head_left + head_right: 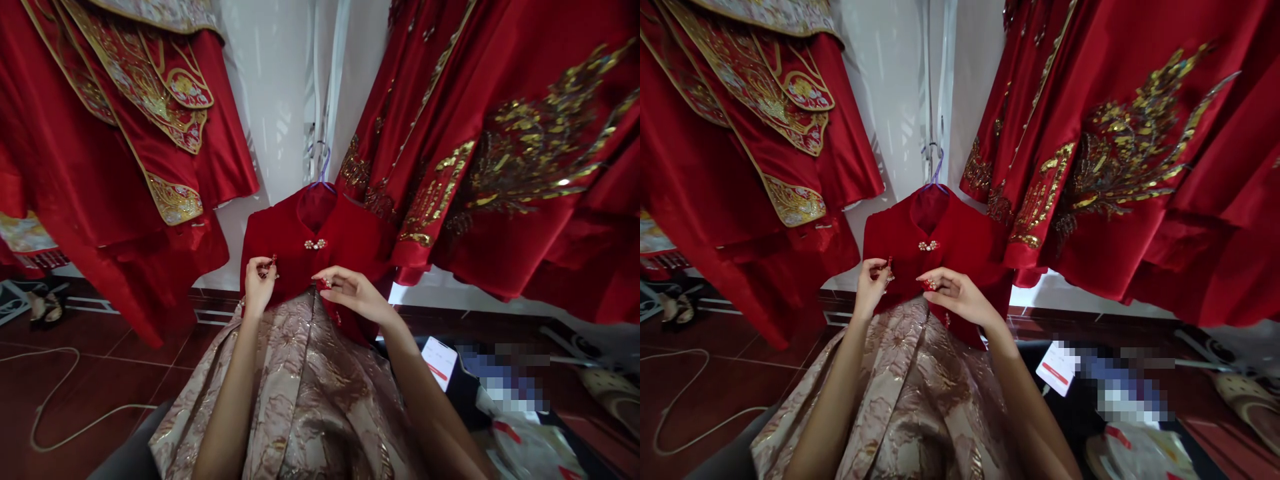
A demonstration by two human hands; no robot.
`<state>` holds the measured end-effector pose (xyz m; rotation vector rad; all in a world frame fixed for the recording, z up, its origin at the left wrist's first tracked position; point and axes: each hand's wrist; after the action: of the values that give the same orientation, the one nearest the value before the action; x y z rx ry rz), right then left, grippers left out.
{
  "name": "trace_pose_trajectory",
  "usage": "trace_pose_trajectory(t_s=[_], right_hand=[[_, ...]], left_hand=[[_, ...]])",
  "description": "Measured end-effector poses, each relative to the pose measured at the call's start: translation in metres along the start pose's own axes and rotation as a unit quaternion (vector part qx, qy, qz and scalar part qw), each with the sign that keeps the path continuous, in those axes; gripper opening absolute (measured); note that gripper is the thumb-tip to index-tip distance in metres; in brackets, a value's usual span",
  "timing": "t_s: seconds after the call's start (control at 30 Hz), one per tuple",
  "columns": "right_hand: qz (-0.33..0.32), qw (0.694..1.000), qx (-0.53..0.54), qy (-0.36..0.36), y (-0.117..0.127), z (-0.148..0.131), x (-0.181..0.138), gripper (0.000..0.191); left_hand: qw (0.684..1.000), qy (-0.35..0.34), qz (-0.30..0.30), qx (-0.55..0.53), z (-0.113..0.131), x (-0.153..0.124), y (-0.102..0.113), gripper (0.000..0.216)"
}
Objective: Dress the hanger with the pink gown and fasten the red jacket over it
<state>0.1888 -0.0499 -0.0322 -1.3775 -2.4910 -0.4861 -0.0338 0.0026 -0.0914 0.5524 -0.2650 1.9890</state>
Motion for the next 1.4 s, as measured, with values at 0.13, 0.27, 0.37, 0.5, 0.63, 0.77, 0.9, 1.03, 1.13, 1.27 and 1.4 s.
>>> trace_pose_trajectory(t_s=[0.13, 0.27, 0.37, 0.5, 0.63, 0.77, 0.9, 1.03, 1.13, 1.27, 1.4], right_hand=[[0.027, 1.0, -0.001, -0.015, -0.009, 0.009, 0.007, 0.026], [0.073, 0.997, 0.005, -0.002, -0.02, 0.024, 0.024, 0.029], [0.143, 0.989, -0.036, 0.031, -0.028, 0.035, 0.045, 0.024], [0.168, 0.978, -0.116, 0.045, -0.037, 0.045, 0.072, 0.018], [0.162, 0.97, -0.173, 0.062, -0.046, 0.051, 0.088, 0.013], [0.166, 0.96, -0.212, 0.076, -0.05, 0.055, 0.091, 0.012], [0.163, 0.96, -0.213, 0.075, -0.051, 0.055, 0.087, 0.013], [0.153, 0.962, -0.21, 0.078, -0.051, 0.052, 0.084, 0.014], [0.154, 0.961, -0.212, 0.087, -0.052, 0.052, 0.082, 0.014], [0.17, 0.955, -0.223, 0.094, -0.052, 0.054, 0.082, 0.012], [0.171, 0.95, -0.242, 0.096, -0.054, 0.054, 0.087, 0.011]], left_hand=[[0.998, 0.025, -0.043, -0.037, -0.01, 0.0, 0.0, 0.02], [0.998, 0.019, -0.041, -0.046, -0.009, -0.003, -0.003, 0.02], [0.997, 0.031, -0.037, -0.063, -0.006, -0.004, -0.004, 0.023], [0.993, 0.06, -0.027, -0.1, -0.003, -0.003, -0.003, 0.024], [0.991, 0.051, -0.034, -0.12, 0.0, -0.004, -0.002, 0.027], [0.996, 0.006, -0.043, -0.083, -0.002, -0.004, 0.0, 0.027], [0.998, -0.023, -0.051, -0.032, -0.005, -0.004, 0.002, 0.03], [0.998, -0.056, -0.029, 0.013, -0.001, -0.005, 0.003, 0.027], [0.996, -0.075, -0.023, 0.038, 0.002, -0.007, 0.005, 0.025], [0.996, -0.074, -0.028, 0.043, 0.002, -0.007, 0.007, 0.024], [0.995, -0.073, -0.031, 0.063, -0.001, -0.005, 0.008, 0.022]])
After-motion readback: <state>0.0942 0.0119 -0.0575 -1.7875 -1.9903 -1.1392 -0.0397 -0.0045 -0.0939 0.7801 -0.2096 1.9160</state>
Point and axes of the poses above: each hand's wrist, its own x-axis towards the middle knuckle, its own y-axis out of the back of the hand, z = x × y, and after that the axes turned 5 degrees about x, right-handed
